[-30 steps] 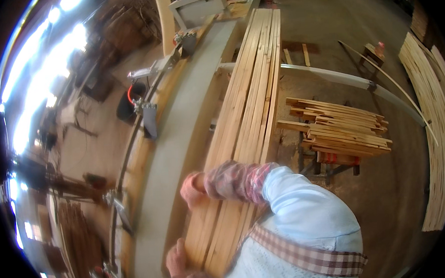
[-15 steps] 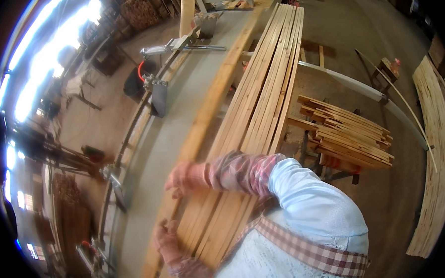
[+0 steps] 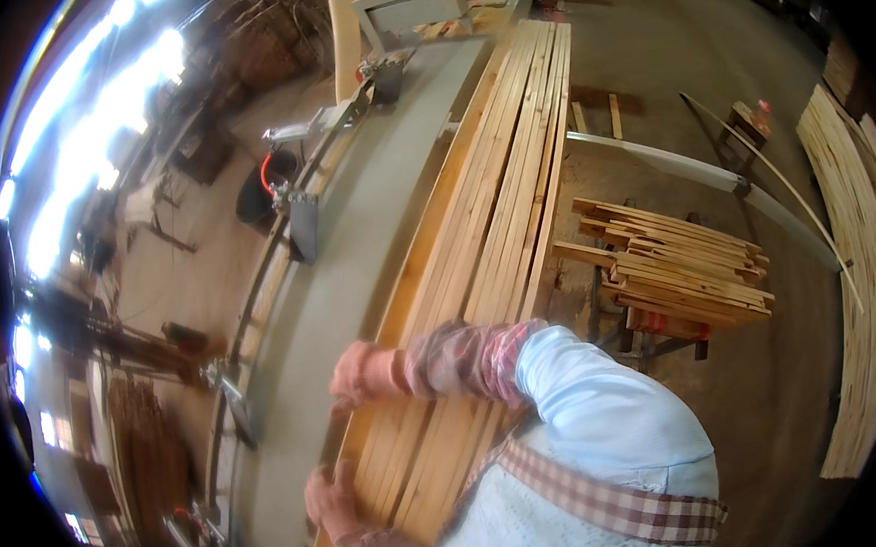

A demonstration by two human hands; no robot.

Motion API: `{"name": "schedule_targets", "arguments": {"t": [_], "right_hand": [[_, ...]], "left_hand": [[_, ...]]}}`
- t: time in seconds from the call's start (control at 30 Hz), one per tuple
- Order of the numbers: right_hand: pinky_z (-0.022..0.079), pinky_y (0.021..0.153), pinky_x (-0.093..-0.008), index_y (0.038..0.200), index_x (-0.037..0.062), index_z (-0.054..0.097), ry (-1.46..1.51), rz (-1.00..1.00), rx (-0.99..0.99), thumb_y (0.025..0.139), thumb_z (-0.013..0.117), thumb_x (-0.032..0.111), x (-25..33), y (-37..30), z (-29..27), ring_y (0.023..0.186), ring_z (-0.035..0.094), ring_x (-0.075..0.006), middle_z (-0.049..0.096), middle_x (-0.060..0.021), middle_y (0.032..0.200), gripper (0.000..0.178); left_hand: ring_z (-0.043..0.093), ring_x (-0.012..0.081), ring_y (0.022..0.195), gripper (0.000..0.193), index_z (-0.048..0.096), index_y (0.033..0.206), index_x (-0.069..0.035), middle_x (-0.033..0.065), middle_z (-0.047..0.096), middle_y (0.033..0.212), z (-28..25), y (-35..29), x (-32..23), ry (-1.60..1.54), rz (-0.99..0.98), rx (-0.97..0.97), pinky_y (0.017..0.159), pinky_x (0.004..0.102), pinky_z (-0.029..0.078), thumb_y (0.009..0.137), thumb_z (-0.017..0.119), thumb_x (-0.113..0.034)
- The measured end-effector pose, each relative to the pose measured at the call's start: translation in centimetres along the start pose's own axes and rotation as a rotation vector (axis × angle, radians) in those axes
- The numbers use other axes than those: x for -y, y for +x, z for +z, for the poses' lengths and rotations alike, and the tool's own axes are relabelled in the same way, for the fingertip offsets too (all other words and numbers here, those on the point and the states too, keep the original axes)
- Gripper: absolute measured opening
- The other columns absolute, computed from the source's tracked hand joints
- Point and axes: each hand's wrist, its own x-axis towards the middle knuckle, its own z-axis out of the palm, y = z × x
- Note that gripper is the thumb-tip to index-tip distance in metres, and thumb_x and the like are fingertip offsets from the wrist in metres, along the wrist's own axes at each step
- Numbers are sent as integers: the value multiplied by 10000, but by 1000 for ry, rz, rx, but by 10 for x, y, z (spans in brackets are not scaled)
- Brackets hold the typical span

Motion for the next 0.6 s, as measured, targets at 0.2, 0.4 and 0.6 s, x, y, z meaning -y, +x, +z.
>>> {"name": "schedule_targets", "arguments": {"t": [0.2,0.4,0.6], "right_hand": [[584,824,-514,1209,166,695,23,20,32,1006,354,642,-7,6,10,1049,699,-304,737,-91,1089,620],[588,794,-497,1080,63,745,174,132,148,978,364,683,0,-27,-11,956,725,-271,744,-117,917,735],[580,790,-511,1062,70,757,100,115,8,978,332,702,-6,-14,5,949,728,-275,750,-103,854,766]], "left_hand": [[633,304,895,262,601,1182,-185,72,656,957,17,1,25,-52,387,84,732,446,507,934,577,-265],[627,311,837,227,570,1155,-166,79,636,902,19,-3,36,25,615,67,686,444,503,930,570,-191],[621,318,779,206,538,1128,-147,85,616,848,27,-7,34,168,722,-168,640,442,499,926,563,-116]]}}
